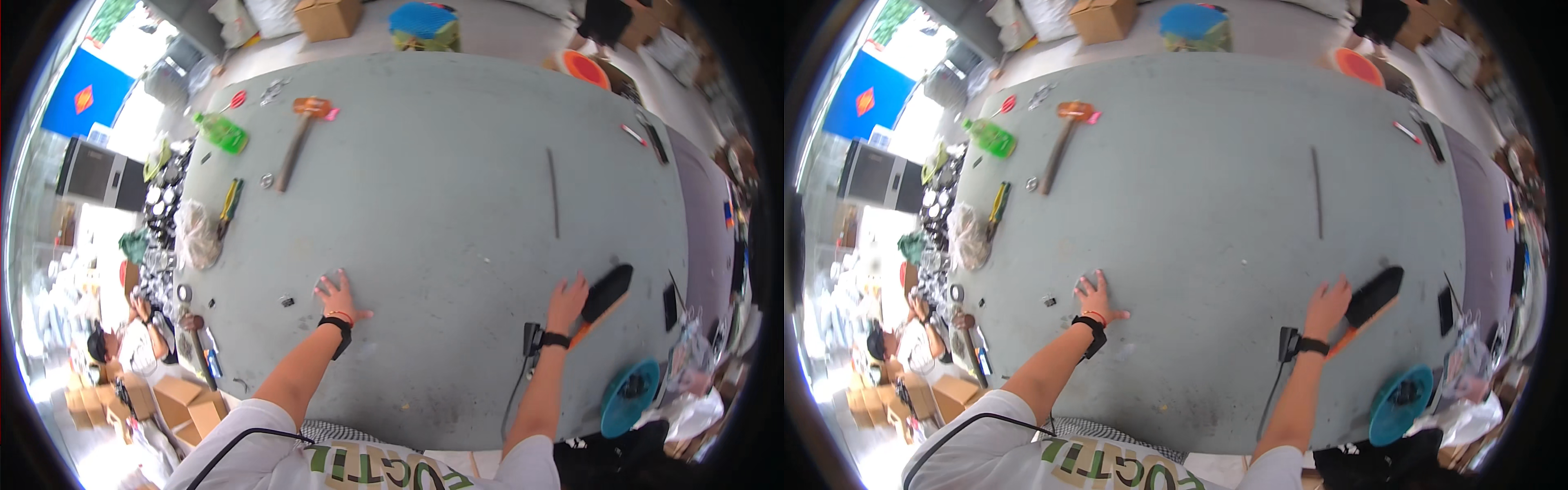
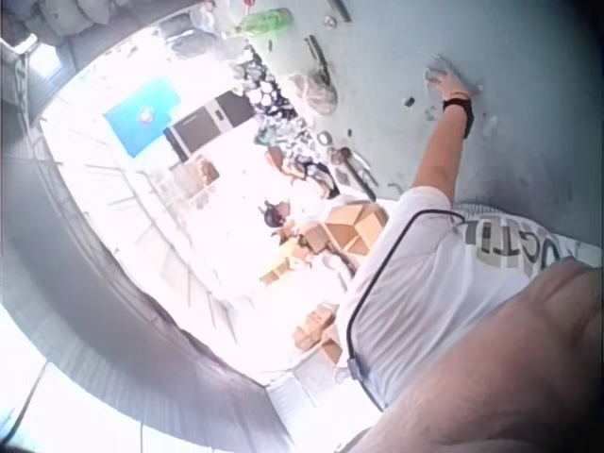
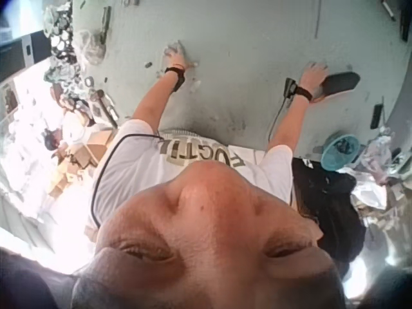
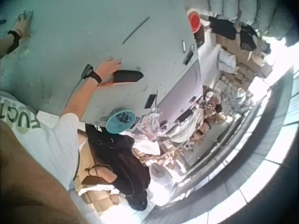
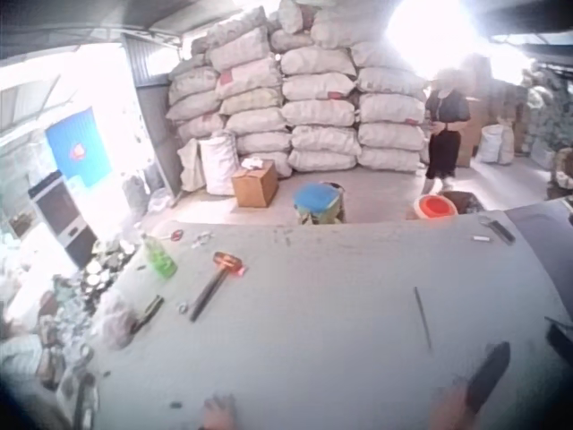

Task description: Organizing and cleaning manufactured parts at a workstation.

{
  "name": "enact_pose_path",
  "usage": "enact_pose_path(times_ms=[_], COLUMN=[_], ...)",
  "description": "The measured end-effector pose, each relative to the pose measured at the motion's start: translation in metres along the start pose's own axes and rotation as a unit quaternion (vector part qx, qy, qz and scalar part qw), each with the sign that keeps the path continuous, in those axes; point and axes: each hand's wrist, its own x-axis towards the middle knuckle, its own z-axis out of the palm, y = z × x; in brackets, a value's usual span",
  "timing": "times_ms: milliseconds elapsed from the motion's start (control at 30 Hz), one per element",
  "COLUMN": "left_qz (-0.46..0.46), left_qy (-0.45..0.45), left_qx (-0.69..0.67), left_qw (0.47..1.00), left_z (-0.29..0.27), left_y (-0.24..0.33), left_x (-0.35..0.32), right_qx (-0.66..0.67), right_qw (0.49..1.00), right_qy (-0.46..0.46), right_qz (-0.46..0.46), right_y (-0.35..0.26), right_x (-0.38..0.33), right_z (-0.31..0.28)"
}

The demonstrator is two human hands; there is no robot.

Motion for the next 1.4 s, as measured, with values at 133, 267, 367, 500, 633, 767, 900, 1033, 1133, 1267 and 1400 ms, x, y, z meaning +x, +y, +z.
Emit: enact_pose_path(times_ms=[133, 267, 367, 500, 633, 767, 900, 1033, 1133, 1267, 1400], left_qz=[-0.010, -0.004, 0.032, 0.057, 0.059, 0.072, 0.068, 0.075, 0.060, 0.051, 0.075], left_qy=[-0.039, -0.057, -0.096, -0.105, -0.147, -0.156, -0.159, -0.152, -0.169, -0.138, -0.155], left_qx=[-0.028, -0.010, -0.035, -0.061, -0.056, -0.070, -0.068, -0.082, -0.056, -0.074, -0.072], left_qw=[0.999, 0.998, 0.994, 0.991, 0.986, 0.983, 0.983, 0.982, 0.982, 0.986, 0.983], left_z=[-0.015, -0.021, -0.021, -0.024, -0.030, -0.033, -0.032, -0.030, -0.029, -0.007, -0.012], left_y=[0.004, -0.005, -0.024, -0.030, -0.026, -0.030, -0.037, -0.039, -0.034, -0.037, -0.039], left_x=[-0.001, 0.001, 0.007, 0.014, 0.019, 0.023, 0.028, 0.030, 0.031, 0.039, 0.040], right_qx=[-0.003, -0.102, -0.099, -0.175, -0.130, 0.076, 0.284, 0.410, 0.337, 0.289, 0.221], right_qw=[0.999, 0.967, 0.979, 0.972, 0.989, 0.976, 0.904, 0.820, 0.825, 0.908, 0.918], right_qy=[-0.024, -0.227, -0.177, 0.159, -0.068, -0.197, -0.273, -0.341, -0.365, -0.237, -0.290], right_qz=[-0.047, 0.055, 0.032, -0.004, 0.003, -0.055, -0.164, -0.209, -0.268, -0.192, -0.158], right_y=[-0.045, -0.081, -0.146, -0.154, -0.120, -0.192, -0.356, -0.498, -0.572, -0.633, -0.666], right_x=[0.077, 0.111, 0.100, 0.095, 0.125, 0.108, 0.004, -0.064, -0.083, -0.096, -0.096], right_z=[0.075, 0.116, 0.124, 0.125, 0.137, 0.152, 0.161, 0.173, 0.204, 0.222, 0.236])
